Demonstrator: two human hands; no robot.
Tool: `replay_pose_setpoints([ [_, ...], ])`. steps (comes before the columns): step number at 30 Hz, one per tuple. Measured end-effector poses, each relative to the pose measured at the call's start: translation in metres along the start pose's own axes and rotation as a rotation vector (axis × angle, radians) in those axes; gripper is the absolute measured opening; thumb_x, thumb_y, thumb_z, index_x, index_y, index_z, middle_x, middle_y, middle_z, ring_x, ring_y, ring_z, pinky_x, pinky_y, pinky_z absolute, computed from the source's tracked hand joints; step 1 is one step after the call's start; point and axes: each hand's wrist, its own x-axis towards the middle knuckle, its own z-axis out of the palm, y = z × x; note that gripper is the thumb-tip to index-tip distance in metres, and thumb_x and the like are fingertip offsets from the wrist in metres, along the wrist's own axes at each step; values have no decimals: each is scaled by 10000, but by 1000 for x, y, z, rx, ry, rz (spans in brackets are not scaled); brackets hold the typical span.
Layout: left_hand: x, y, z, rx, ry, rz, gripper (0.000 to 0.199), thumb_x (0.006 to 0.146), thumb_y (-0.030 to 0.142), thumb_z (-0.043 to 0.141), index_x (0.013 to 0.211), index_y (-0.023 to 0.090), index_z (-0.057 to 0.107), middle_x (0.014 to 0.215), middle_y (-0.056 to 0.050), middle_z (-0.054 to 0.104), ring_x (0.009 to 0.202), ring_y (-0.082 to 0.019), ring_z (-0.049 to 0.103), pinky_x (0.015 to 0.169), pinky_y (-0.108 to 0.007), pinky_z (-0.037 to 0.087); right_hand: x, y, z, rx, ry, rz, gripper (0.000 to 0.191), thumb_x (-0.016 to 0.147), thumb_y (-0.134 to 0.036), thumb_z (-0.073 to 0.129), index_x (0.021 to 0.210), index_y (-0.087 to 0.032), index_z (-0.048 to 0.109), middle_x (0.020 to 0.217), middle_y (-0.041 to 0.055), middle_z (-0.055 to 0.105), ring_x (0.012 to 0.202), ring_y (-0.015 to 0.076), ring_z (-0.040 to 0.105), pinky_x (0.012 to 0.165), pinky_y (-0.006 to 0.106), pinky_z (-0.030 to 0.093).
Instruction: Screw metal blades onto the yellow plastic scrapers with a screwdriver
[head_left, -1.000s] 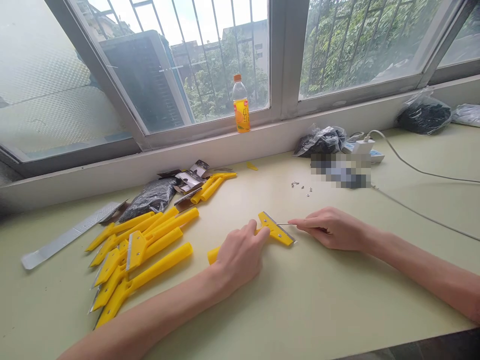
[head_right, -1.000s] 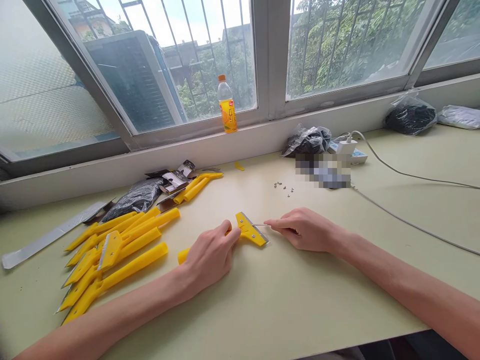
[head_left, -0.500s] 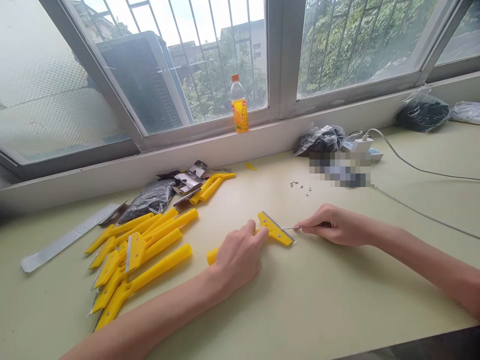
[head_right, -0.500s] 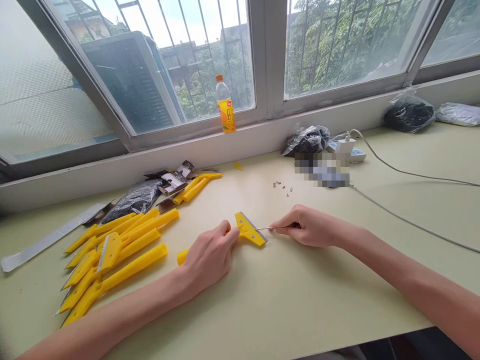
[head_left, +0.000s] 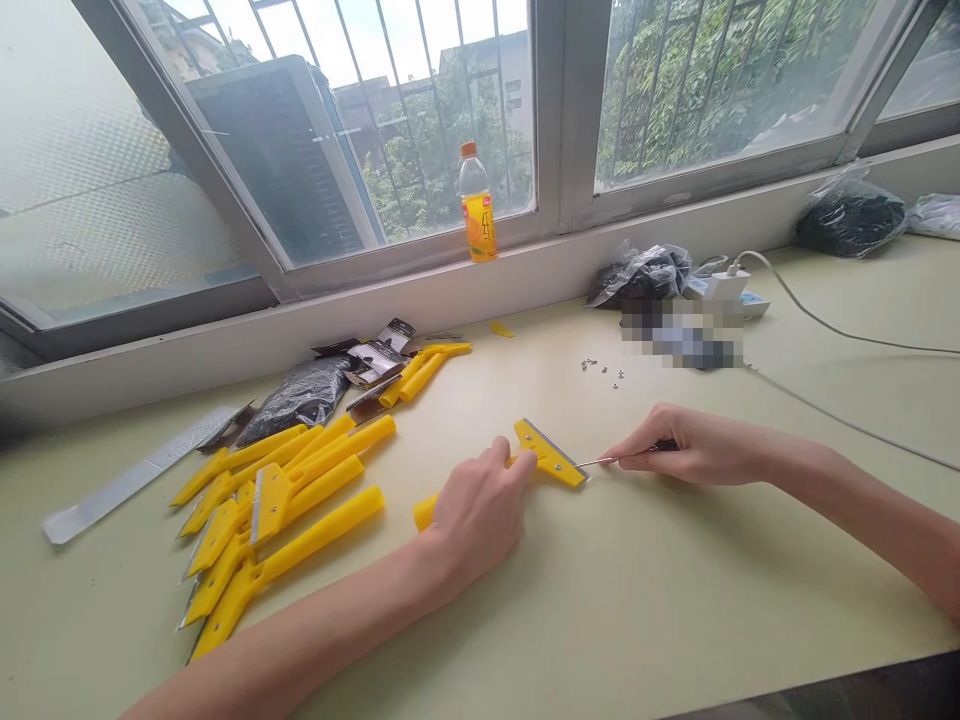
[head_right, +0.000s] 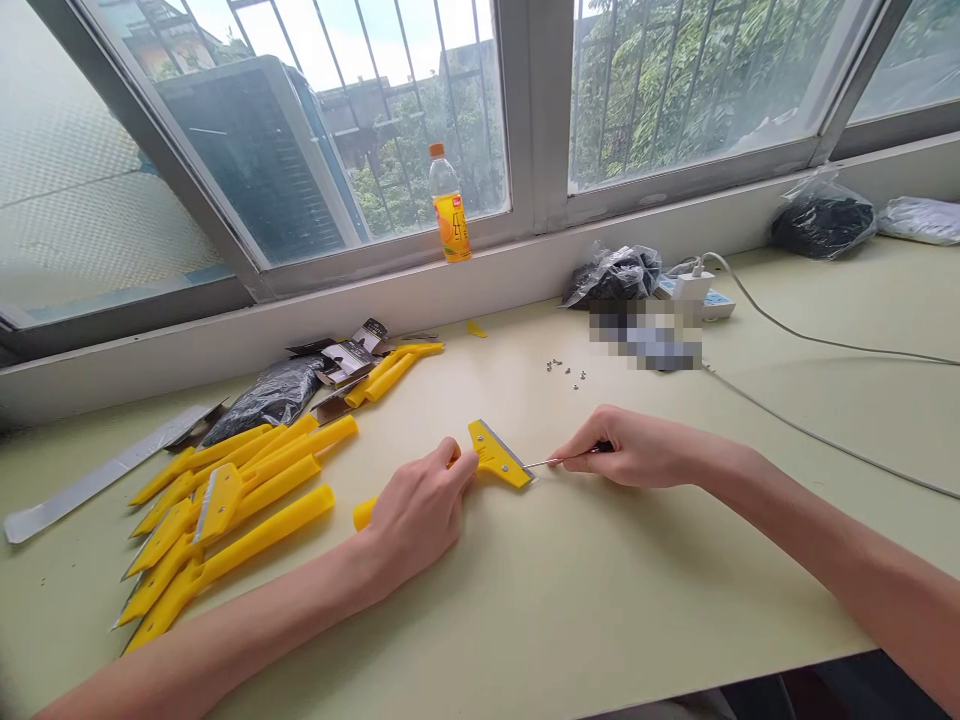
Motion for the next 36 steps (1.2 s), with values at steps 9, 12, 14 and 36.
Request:
replay_pose_setpoints([
  [9, 0, 0, 2, -1, 5, -30, 226, 856, 48, 424, 994, 204, 511, 931, -57, 545, 583, -165, 494, 539, -308, 393, -1, 2, -1, -74, -66, 36, 427, 931, -589, 541, 1117, -325, 822, 784, 29, 736, 606, 162, 412, 555, 305, 307],
  [12, 0, 0, 3, 2, 12, -22, 230, 850, 40, 437, 991, 205, 510, 944, -55, 551, 597, -162, 506, 549, -302, 400, -1, 2, -2, -57, -60, 24, 420, 916, -592, 563, 1069, -312, 836, 737, 33, 723, 580, 156, 396, 531, 304, 292],
  [14, 0, 0, 4, -1, 22, -21, 225, 851, 35, 441, 981, 206, 507, 943, -53, 553, 609, -162, 514, 555, -298, 401, -2, 3, -4, -51, -62, 22, 415, 899, -602, 584, 1008, -303, 850, 705, 36, 714, 571, 158, 410, 524, 301, 304],
  [36, 10, -22, 18, -464, 485, 271, 129, 1020, 172, 402, 943, 208, 499, 1069, -74, 603, 755, -123, 545, 674, -262, 440, 21, 39, -4, 326, 471, -23, 411, 934, -593, 584, 920, -188, 650, 594, -62, 318, 509, 92, 248, 474, 275, 192],
])
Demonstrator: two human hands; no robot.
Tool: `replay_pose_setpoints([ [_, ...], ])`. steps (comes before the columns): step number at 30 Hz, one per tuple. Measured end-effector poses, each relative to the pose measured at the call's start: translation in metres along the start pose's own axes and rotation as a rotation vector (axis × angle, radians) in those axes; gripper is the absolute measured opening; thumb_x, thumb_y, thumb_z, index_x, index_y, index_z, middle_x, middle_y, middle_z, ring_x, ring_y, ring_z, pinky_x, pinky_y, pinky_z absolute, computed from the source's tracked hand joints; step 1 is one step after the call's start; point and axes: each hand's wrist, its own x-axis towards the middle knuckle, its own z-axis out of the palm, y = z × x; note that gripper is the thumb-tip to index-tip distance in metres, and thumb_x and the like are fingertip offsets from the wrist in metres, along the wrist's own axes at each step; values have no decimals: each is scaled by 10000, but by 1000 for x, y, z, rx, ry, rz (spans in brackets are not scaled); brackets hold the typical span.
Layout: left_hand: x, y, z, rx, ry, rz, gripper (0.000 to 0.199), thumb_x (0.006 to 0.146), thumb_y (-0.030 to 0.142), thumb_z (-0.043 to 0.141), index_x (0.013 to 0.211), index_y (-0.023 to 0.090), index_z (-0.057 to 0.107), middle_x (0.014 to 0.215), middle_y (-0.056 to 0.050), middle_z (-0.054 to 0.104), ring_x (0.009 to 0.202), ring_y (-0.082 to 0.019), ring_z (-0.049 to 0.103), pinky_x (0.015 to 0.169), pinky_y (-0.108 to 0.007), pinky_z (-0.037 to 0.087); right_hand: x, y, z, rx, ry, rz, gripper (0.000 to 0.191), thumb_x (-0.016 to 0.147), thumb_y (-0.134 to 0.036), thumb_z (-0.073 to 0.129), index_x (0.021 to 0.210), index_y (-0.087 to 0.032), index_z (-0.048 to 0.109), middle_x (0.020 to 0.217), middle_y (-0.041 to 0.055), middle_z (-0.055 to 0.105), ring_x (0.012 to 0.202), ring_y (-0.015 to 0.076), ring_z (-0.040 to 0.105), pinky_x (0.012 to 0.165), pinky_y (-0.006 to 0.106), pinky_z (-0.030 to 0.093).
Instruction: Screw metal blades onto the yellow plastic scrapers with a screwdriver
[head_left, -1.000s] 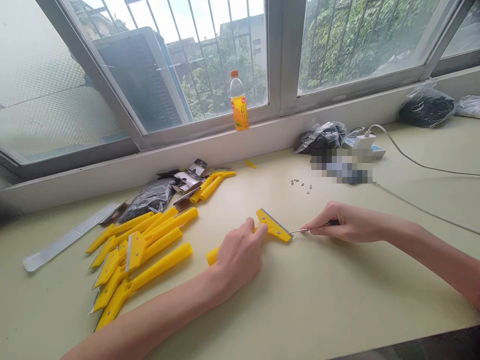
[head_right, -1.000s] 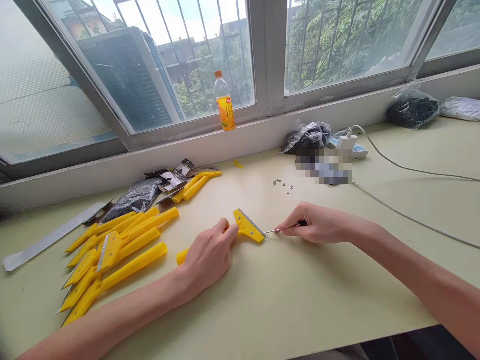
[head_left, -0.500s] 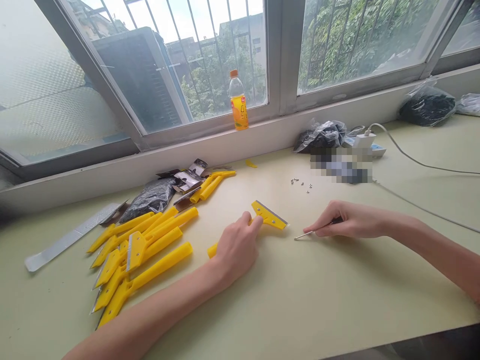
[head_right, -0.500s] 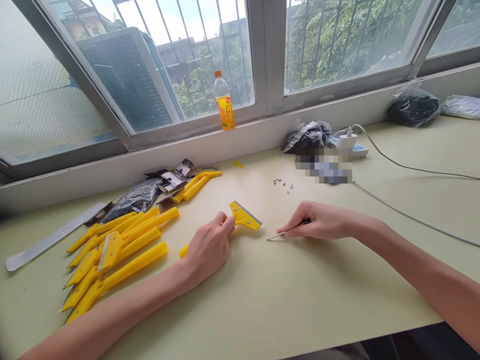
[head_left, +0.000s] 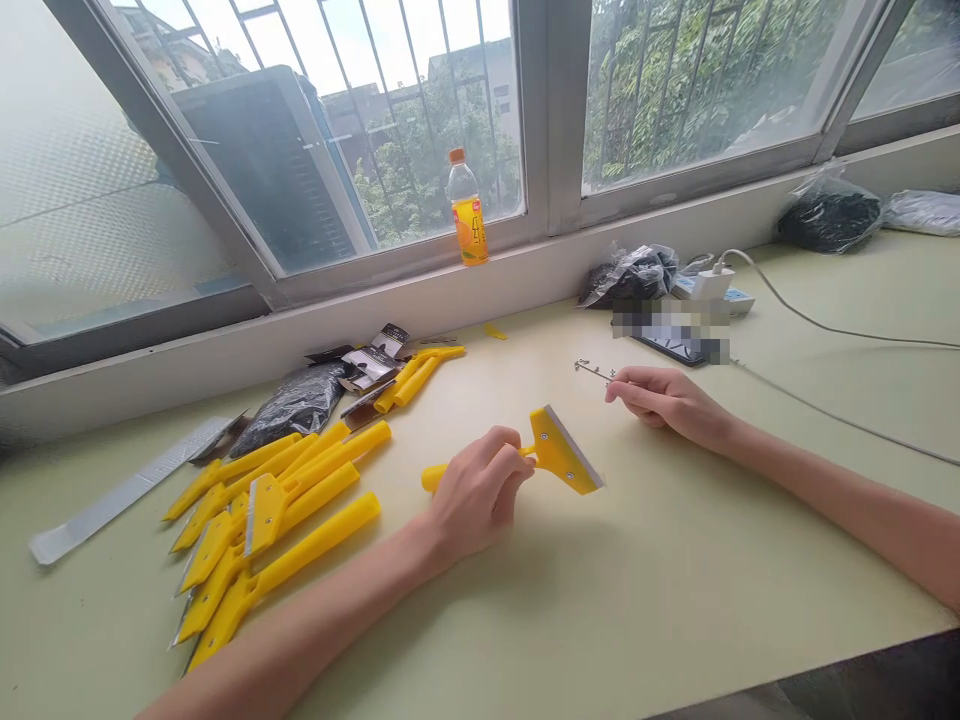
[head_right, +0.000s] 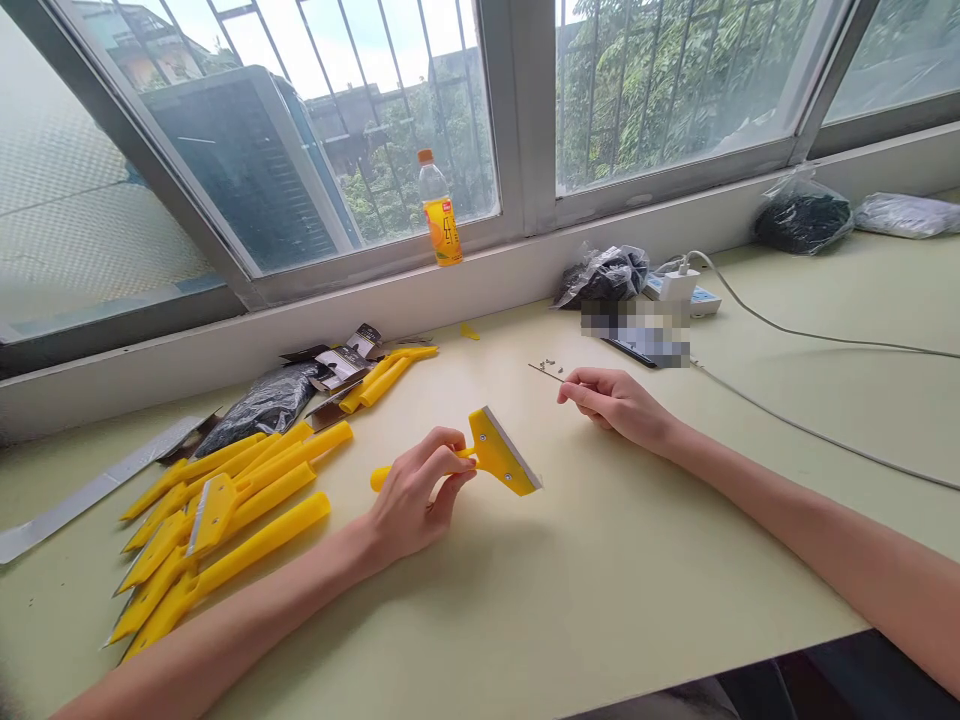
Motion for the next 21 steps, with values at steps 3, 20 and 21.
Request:
replay_pose_setpoints([
  [3, 1, 0, 0, -64, -33, 24, 117, 1022, 176, 398, 938, 208, 474, 1047, -78, 635, 782, -132, 583, 709, -273, 470, -5, -7, 13, 37, -22, -30, 397, 953, -592, 558, 909, -200, 604, 640, -50, 350, 539, 99, 264, 485, 271, 200],
  [20, 7, 2, -1, -26, -143, -3, 150, 1032, 196, 379, 912, 208, 468, 956, -54, 644, 731, -148, 531, 700, -282, 433, -25, -32, 56, -37, -262, -80, 395, 937, -532, 613, 769, -177, 573, 675, -39, 373, 620, 112, 316, 569, 283, 244],
  [21, 8, 3, -1, -26, -146, -1, 153, 1033, 196, 376, 913, 207, 470, 953, -54, 643, 729, -149, 526, 696, -283, 429, -25, -33, 56, -35, -266, -82, 390, 940, -524, 610, 767, -177, 567, 679, -39, 376, 622, 112, 320, 569, 283, 245],
])
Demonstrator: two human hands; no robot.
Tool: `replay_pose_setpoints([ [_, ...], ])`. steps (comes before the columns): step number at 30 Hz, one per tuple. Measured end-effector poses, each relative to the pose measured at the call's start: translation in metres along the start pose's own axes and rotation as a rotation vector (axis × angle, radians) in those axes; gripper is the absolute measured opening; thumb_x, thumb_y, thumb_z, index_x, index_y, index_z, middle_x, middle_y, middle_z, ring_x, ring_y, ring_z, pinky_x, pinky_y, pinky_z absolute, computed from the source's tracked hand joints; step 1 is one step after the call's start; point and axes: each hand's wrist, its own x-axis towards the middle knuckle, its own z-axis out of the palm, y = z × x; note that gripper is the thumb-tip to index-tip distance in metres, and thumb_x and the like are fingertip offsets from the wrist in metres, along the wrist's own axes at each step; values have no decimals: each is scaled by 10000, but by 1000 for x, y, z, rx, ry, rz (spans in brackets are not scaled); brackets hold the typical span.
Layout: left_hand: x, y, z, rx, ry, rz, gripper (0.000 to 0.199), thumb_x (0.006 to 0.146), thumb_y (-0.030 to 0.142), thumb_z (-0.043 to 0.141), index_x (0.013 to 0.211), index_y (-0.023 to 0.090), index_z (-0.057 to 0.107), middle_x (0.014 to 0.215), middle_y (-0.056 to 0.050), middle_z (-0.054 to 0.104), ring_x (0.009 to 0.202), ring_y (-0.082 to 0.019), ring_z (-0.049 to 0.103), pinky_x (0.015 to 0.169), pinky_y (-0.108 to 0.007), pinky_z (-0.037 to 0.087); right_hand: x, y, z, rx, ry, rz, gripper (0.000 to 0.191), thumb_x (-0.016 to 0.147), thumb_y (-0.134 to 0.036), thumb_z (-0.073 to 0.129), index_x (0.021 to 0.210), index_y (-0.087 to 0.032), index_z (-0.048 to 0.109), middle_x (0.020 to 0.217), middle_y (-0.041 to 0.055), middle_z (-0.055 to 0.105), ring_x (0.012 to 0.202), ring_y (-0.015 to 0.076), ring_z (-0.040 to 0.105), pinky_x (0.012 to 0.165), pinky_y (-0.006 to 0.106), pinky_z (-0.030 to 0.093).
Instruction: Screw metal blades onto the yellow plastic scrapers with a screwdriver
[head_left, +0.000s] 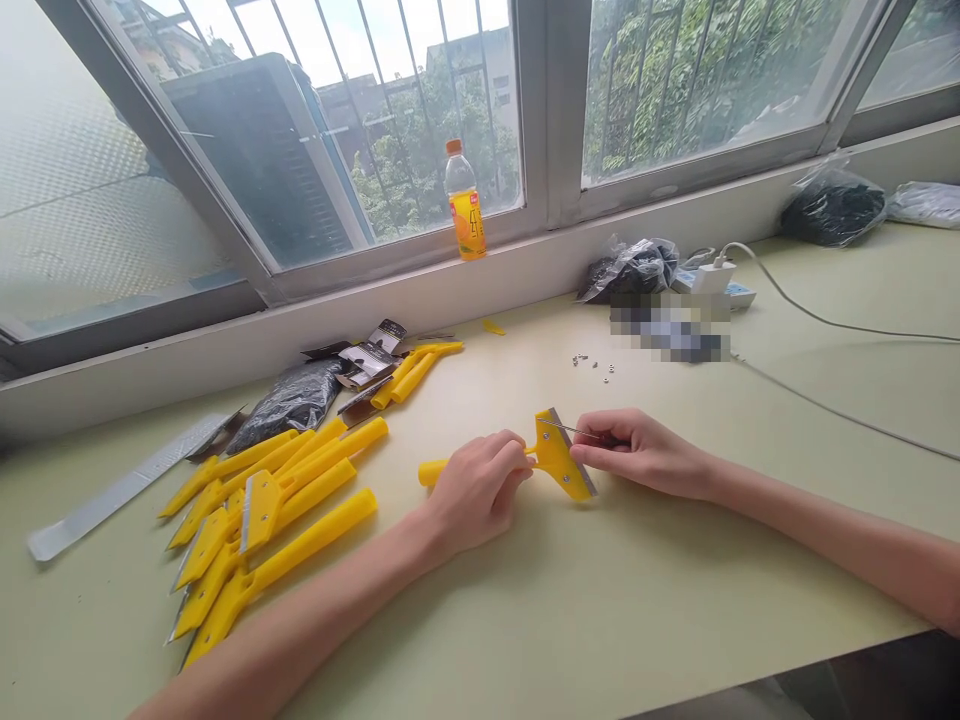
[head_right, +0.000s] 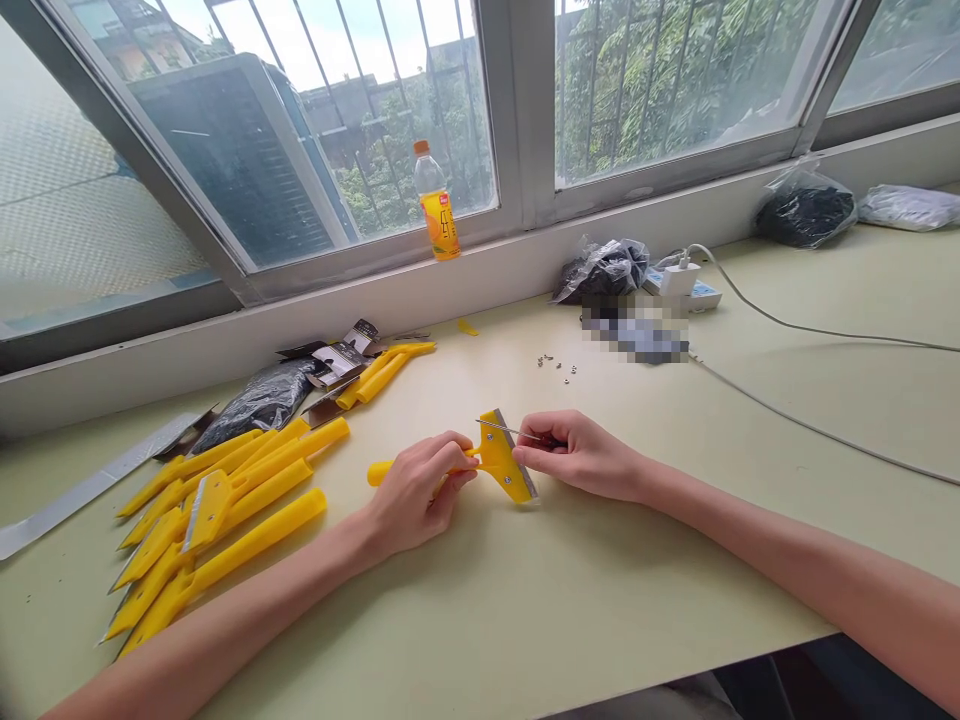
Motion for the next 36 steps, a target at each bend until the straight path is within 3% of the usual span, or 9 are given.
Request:
replay_pose_setpoints([
  [16, 0, -3, 4, -32, 85, 117, 114, 998, 150, 422, 921, 206, 486, 896, -48, 619, 659, -138, 482, 599, -256, 380, 1, 1, -2, 31, -20, 15, 314, 946, -387, 611, 728, -174, 531, 683, -38, 389, 628, 107, 321, 574, 289, 221],
  [36, -1, -2, 3, -17, 81, 97, 116, 997, 161, 434, 917, 201, 507, 893, -46, 627, 659, -135, 488, 588, -259, 377, 2, 0, -4, 25, -38, 15, 310, 935, -385, 611, 716, -176, 543, 673, -32, 418, 625, 110, 338, 575, 290, 233],
])
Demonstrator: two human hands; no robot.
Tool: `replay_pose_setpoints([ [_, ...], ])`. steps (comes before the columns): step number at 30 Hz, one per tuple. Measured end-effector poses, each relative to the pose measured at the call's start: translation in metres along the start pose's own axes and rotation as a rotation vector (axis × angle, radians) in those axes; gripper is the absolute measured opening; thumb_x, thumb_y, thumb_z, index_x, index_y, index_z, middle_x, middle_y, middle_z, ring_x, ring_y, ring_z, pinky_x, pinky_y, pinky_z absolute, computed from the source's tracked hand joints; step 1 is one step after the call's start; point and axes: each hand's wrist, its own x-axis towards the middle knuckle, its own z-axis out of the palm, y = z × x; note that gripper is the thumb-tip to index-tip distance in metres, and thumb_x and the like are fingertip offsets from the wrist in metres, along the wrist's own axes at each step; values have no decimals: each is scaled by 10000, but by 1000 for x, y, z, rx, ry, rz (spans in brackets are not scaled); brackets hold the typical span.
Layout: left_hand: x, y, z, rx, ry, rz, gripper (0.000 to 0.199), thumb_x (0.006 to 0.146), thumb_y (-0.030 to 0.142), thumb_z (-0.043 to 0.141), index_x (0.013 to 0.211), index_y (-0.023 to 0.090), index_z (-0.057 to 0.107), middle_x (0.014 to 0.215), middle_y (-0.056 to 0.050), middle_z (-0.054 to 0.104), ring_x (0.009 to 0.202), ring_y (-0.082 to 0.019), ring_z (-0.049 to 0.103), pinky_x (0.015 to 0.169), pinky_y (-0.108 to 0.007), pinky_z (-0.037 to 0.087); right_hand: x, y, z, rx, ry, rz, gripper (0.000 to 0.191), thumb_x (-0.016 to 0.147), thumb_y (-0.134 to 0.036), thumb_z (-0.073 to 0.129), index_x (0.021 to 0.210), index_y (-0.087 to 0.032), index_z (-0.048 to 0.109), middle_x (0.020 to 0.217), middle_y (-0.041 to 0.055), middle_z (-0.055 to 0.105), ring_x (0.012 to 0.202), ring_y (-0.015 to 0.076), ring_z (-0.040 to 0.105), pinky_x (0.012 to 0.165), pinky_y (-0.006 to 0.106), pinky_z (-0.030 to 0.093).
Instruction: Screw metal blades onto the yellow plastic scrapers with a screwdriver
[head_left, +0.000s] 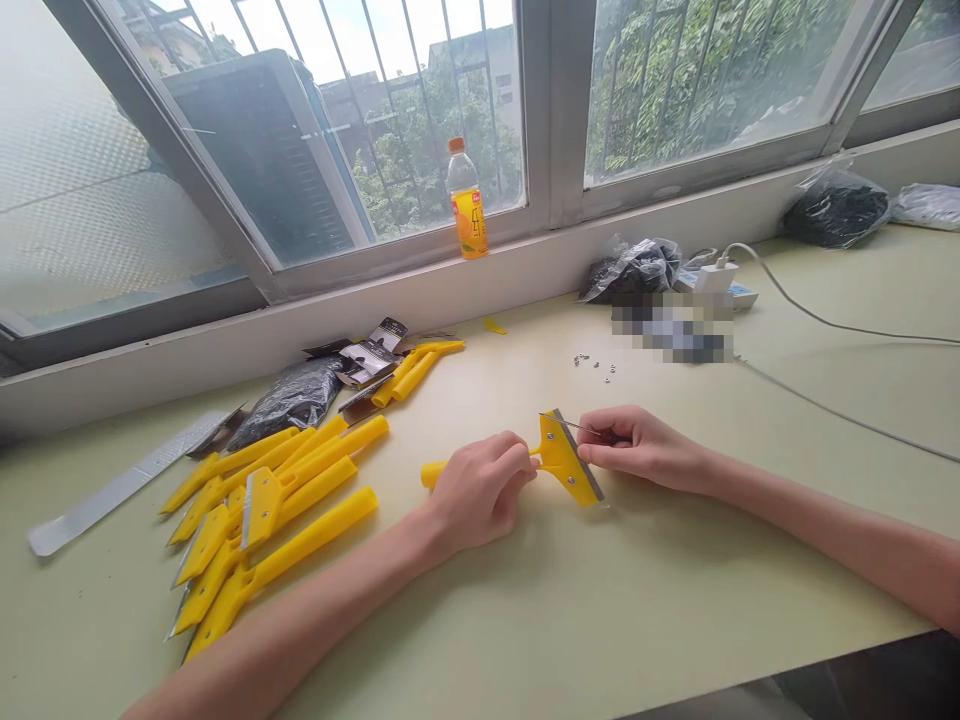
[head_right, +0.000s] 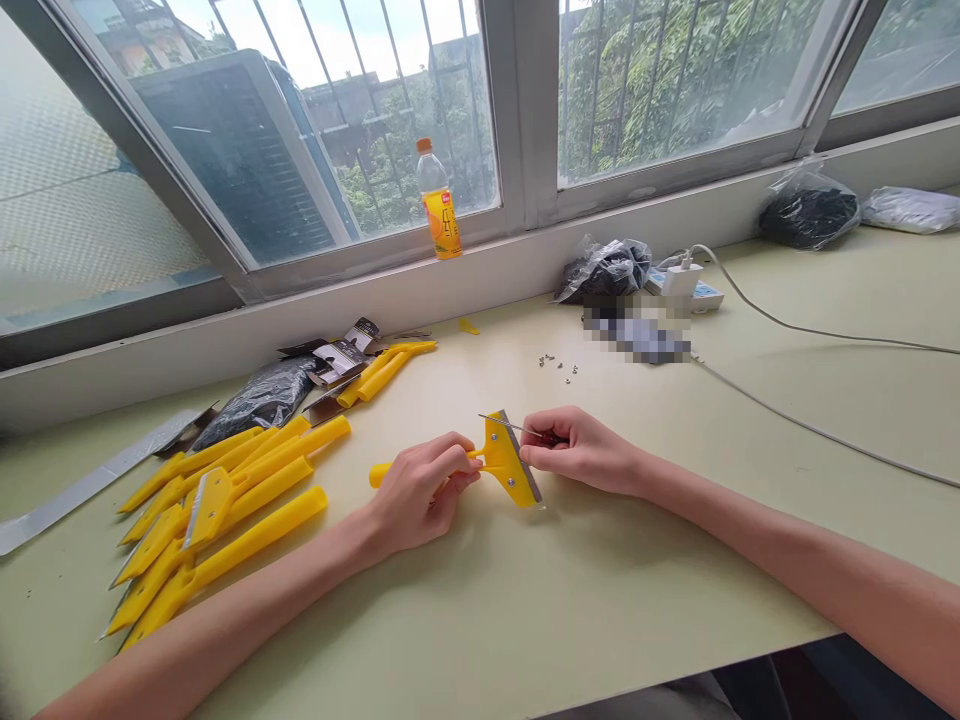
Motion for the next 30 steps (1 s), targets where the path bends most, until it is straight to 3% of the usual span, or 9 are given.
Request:
replay_pose_setpoints([
  [5, -2, -3, -1, -25, 34, -21, 120, 982, 140, 437, 894, 206, 486, 889, -44, 618, 651, -129, 492, 582, -252, 377, -4, 5, -9, -24, 63, 34, 264, 920, -347, 615, 726, -174, 567, 652, -39, 411, 594, 98, 313, 553, 286, 227],
  [9, -3, -3, -1, -31, 39, -11, 117, 980, 140, 441, 895, 206, 486, 898, -49, 620, 654, -128, 497, 583, -253, 379, -6, 8, -12, -62, 100, 32, 314, 941, -426, 600, 752, -175, 586, 653, -39, 393, 594, 102, 313, 550, 288, 225],
  [17, -1, -1, 0, -38, 1, 17, 98, 961, 135, 449, 912, 205, 496, 905, -44, 629, 654, -129, 493, 579, -252, 383, 0, 6, 7, -75, 50, -48, 330, 978, -509, 567, 885, -193, 586, 623, -62, 357, 580, 109, 276, 546, 292, 216],
  [23, -1, -1, -1, -40, -26, 28, 100, 955, 136, 441, 907, 205, 495, 907, -48, 622, 658, -134, 501, 580, -251, 392, 1, 0, 8, -21, 86, -51, 347, 950, -495, 609, 799, -184, 570, 696, -32, 398, 640, 118, 327, 580, 291, 263],
  [30, 0, 0, 0, -38, -37, 53, 104, 968, 148, 438, 903, 206, 497, 908, -54, 618, 663, -139, 502, 579, -251, 393, 0, 2, 3, 79, 44, 12, 339, 922, -475, 653, 774, -186, 557, 641, -54, 359, 556, 88, 303, 509, 273, 222],
])
